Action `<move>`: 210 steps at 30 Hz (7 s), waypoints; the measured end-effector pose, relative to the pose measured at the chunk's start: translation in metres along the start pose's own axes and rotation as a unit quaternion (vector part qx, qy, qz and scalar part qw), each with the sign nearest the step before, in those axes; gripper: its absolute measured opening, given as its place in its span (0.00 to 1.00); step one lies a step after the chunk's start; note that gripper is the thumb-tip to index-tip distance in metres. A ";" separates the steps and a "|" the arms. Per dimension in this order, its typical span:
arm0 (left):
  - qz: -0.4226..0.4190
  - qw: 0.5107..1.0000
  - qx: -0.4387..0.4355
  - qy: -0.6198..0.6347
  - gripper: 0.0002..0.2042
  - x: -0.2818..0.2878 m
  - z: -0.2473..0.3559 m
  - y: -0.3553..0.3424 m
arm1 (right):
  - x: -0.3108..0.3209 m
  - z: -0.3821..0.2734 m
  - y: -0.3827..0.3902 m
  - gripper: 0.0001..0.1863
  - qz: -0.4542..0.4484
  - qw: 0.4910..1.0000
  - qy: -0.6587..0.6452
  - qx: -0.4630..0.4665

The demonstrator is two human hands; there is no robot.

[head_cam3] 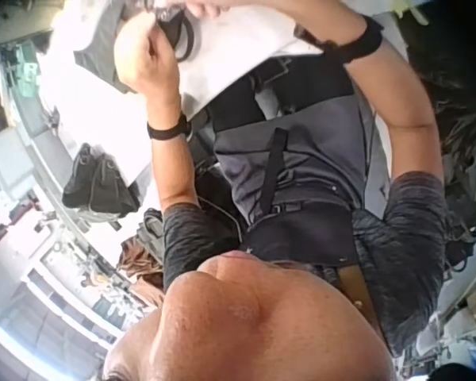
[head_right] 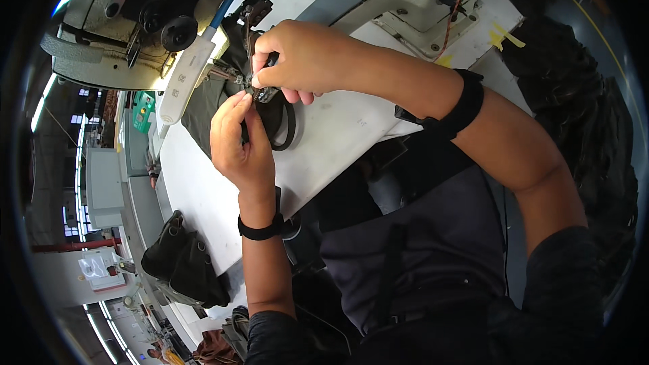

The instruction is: The person operates an industrial sewing machine to stitch a dark green fabric bag. They guide the bag under the needle to sew along the edges and zipper, then trim excess thread with scissors.

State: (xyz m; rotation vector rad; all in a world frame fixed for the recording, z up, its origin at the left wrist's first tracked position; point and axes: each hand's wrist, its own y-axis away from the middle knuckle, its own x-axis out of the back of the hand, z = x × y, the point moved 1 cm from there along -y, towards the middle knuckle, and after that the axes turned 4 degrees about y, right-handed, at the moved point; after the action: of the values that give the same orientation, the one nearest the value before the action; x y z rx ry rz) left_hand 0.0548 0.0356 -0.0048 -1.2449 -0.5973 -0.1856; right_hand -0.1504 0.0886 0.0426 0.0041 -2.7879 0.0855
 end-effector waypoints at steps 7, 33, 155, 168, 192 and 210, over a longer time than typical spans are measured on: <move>0.025 1.000 -0.009 -0.008 0.12 -0.003 -0.006 0.003 | -0.016 -0.009 -0.007 0.19 0.043 0.996 -0.026 -0.072; 0.047 0.999 -0.001 0.012 0.09 -0.003 -0.003 -0.001 | -0.028 0.013 -0.009 0.14 0.087 0.966 -0.243 0.018; -0.369 0.929 0.001 0.022 0.12 0.057 -0.066 -0.073 | -0.060 0.016 -0.011 0.13 0.218 0.945 -0.234 0.075; -0.364 0.927 0.090 0.004 0.12 0.060 -0.031 -0.055 | -0.053 0.015 -0.001 0.10 0.213 0.963 -0.152 0.064; -0.333 0.802 0.384 0.314 0.09 0.044 -0.048 -0.072 | -0.111 0.030 0.080 0.19 0.191 0.964 -0.185 -0.019; -0.287 0.734 0.453 0.417 0.15 0.032 -0.062 -0.067 | -0.098 0.020 0.088 0.13 0.178 0.932 -0.300 -0.098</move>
State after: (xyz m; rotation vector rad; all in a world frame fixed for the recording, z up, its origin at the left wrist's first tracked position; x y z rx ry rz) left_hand 0.0717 -0.0380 0.0556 0.0843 -0.1745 -0.8186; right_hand -0.0664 0.1742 -0.0157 -0.6285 -3.3557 -0.1295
